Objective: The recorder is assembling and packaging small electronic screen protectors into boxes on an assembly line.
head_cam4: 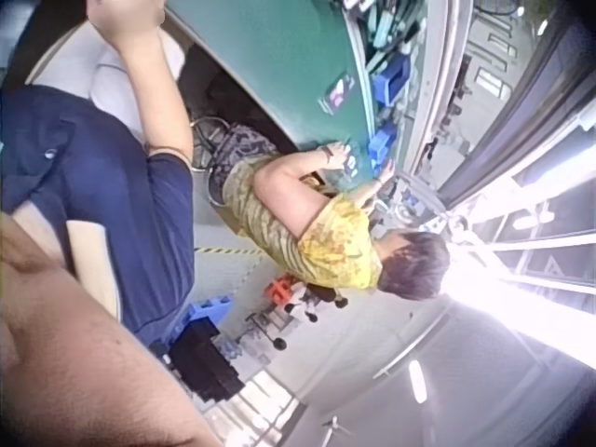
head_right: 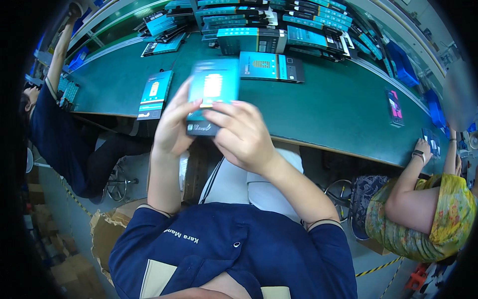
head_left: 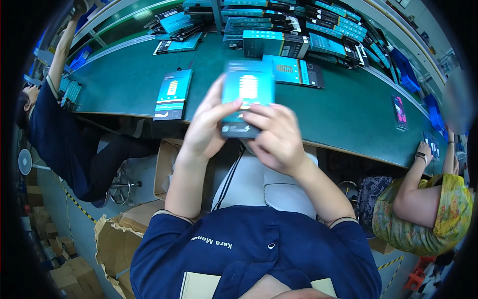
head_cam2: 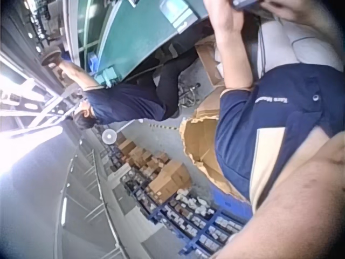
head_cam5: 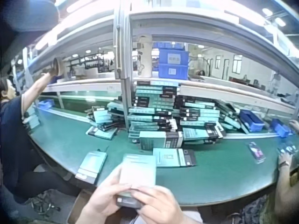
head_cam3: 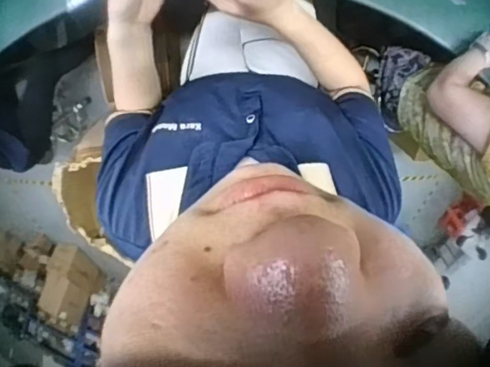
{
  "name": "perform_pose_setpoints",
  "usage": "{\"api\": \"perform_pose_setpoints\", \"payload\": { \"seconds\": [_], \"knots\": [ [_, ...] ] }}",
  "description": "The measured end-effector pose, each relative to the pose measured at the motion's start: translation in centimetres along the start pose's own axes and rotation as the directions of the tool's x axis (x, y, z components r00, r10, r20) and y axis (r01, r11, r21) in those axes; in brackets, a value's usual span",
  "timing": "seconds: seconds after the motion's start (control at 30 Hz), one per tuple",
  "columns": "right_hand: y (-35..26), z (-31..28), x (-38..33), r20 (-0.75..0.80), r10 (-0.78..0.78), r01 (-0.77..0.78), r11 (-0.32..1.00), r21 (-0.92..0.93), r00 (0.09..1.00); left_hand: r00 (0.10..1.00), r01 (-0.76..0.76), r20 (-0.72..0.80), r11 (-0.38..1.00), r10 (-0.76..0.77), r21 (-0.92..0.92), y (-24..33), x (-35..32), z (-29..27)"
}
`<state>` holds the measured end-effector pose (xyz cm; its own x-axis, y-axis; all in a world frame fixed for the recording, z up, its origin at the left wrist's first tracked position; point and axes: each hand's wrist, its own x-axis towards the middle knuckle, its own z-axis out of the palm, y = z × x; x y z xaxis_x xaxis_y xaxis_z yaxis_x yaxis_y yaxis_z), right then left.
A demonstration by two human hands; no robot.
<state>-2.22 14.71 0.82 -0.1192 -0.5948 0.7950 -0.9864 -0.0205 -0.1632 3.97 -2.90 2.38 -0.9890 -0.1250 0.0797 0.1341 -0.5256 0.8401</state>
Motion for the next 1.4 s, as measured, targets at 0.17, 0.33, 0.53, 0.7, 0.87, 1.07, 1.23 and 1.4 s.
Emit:
{"api": "perform_pose_setpoints", "payload": {
  "seconds": [0.17, 0.33, 0.53, 0.7, 0.87, 1.07, 1.23, 1.4],
  "knots": [
    [4.1, -1.8, 0.1, 0.314, 0.481, -0.414, 0.873, -0.259, 0.818, 0.698, -0.206, -0.225, 0.492, 0.68, 0.846, 3.5, -1.4, -8.1],
    [5.3, -2.7, -2.7, 0.305, 0.658, -0.443, 0.715, -0.541, 0.689, 0.773, 0.355, -0.026, -0.397, 0.634, 0.846, 3.1, 0.1, -8.6],
    [9.5, -8.9, -6.4, 0.219, 0.582, -0.536, 0.81, -0.236, 0.783, 0.917, -0.392, 0.396, -0.28, -0.047, 0.876, -3.7, -0.2, 1.5],
    [22.3, -26.1, -19.6, -0.462, 0.756, -0.609, -0.106, -0.786, 0.464, 0.848, -0.525, 0.479, -0.239, -0.227, 0.817, -1.5, 0.8, 2.9],
    [15.3, -20.7, -16.3, -0.267, 0.817, -0.608, 0.125, -0.784, 0.512, 0.966, -0.176, 0.191, 0.097, -0.173, 0.98, 2.2, 3.8, 3.8],
    [7.5, -12.3, -10.3, -0.236, 0.691, -0.68, 0.486, -0.548, 0.684, 0.892, -0.154, 0.128, 0.026, 0.433, 0.988, -1.1, 5.5, 0.2],
    [10.5, -10.7, -7.5, -0.021, 0.826, -0.824, 0.561, -0.086, 0.564, 0.872, -0.47, 0.489, -0.248, 0.018, 0.847, -3.9, 8.7, 0.4],
    [8.5, -9.6, -5.5, 0.45, 0.55, -0.589, 0.805, -0.064, 0.703, 0.888, -0.44, 0.434, -0.009, -0.149, 0.898, -3.0, 7.2, 2.0]
  ]
}}
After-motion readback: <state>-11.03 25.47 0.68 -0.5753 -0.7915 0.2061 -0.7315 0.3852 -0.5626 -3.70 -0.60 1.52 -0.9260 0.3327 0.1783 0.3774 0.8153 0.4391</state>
